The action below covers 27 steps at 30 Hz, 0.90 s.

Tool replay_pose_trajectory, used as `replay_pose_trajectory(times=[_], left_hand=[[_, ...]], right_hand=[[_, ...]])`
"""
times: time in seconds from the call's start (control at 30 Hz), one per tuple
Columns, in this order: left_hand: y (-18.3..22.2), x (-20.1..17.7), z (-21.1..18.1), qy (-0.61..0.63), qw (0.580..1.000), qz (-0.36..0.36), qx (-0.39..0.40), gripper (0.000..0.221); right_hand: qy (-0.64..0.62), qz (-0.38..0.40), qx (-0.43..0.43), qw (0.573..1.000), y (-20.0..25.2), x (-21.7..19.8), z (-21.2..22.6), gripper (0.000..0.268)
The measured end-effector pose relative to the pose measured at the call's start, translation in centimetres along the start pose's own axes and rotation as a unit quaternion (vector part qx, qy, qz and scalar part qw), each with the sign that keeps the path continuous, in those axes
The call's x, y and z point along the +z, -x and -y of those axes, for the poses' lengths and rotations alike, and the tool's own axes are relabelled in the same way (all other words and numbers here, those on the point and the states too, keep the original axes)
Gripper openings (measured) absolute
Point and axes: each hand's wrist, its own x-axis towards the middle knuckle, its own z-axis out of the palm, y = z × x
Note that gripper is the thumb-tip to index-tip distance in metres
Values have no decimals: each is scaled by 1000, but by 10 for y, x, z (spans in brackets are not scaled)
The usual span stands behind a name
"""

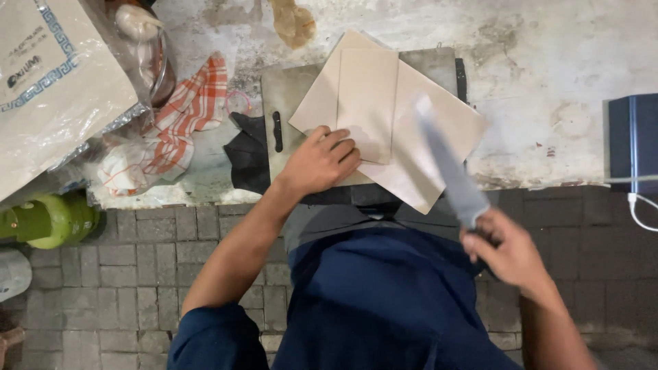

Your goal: Cutting paper liners to size and placing them inside small cardboard boxes for food packaging.

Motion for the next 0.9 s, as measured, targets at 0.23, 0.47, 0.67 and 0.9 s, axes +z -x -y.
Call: replay_pose_trajectory(times=[0.23,0.47,0.67,0.9], left_hand=[[-14,13,-12,-11,999,-42,-30,14],[-23,11,-33,-3,996,-61,-62,15],[-16,12,-48,27,999,-23,-19,10],[-44,-9,-66,154,972,114,-135,49]], right_hand=[[-84,60,133,986,59,17,-72,41],[-161,115,141,970,52,23,-27,37],[-197,76,192,959,50,34,-30,40],[-218,93,118,964,30,49,-1,15]])
